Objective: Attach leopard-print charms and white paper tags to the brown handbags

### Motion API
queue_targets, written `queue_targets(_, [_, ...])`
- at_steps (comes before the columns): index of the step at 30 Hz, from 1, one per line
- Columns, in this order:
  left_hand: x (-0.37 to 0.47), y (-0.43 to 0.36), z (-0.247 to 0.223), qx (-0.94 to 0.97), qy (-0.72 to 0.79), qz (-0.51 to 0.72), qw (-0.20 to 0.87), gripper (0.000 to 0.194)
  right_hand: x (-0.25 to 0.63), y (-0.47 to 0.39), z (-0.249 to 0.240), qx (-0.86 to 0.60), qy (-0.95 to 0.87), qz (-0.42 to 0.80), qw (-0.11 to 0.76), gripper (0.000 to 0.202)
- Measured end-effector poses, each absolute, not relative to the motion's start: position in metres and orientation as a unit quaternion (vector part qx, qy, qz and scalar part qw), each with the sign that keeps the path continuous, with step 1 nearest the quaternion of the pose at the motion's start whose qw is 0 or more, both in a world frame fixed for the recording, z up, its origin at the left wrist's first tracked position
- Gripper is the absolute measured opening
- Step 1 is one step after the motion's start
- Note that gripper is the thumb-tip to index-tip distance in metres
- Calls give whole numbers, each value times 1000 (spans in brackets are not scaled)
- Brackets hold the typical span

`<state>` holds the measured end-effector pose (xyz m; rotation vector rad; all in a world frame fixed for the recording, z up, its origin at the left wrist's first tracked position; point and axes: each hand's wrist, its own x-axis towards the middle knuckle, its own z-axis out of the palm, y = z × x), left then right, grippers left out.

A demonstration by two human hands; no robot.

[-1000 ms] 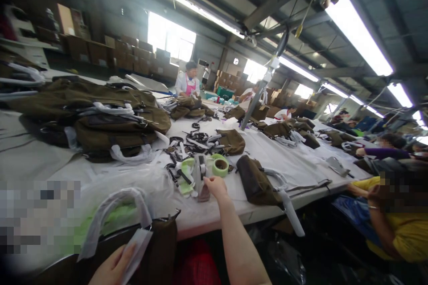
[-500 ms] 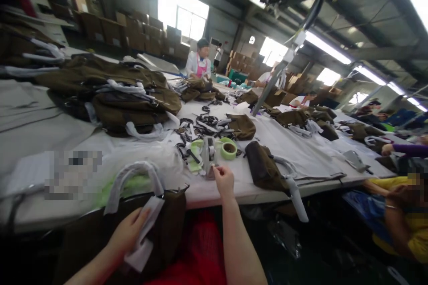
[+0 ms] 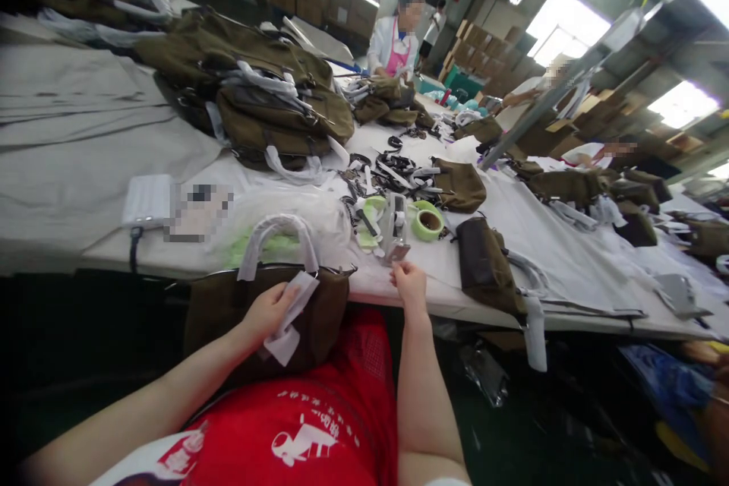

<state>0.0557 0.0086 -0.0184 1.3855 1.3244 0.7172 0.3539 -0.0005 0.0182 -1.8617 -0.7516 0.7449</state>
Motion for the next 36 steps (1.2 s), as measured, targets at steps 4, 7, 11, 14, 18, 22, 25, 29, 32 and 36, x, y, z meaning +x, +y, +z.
queue_targets(4, [57, 10, -18, 586, 553, 303, 510, 47, 290, -12, 29, -663, -402, 420, 471, 35])
queue_targets(7, [57, 10, -19, 594, 555, 302, 498, 47, 247, -10, 31, -616, -457, 496, 408, 33])
queue_targets(11, [56, 11, -19, 603, 550, 302, 493, 47, 221, 2, 25, -620, -495, 514, 326, 31])
queue_targets(14, [55, 11, -19, 606, 546, 305, 491, 47, 219, 10, 19, -650, -494, 501, 288, 34])
queue_targets(18, [55, 10, -17, 611, 544, 306, 487, 47, 219, 14, 18, -665, -506, 486, 255, 29])
queue_targets(22, [54, 8, -14, 612, 545, 319, 475, 46, 215, 13, 19, -690, -525, 443, 229, 26])
queue_targets(25, [52, 10, -14, 602, 544, 326, 484, 51, 214, 12, 16, -696, -507, 457, 224, 35])
queue_targets(29, [49, 16, -20, 536, 530, 340, 563, 66, 213, 8, 4, -727, -496, 418, 224, 49])
queue_targets(32, [48, 21, -28, 423, 483, 320, 696, 66, 209, 2, -8, -718, -452, 459, 262, 54])
queue_targets(36, [48, 24, -28, 296, 389, 243, 838, 55, 197, -13, -22, -563, -355, 609, 431, 54])
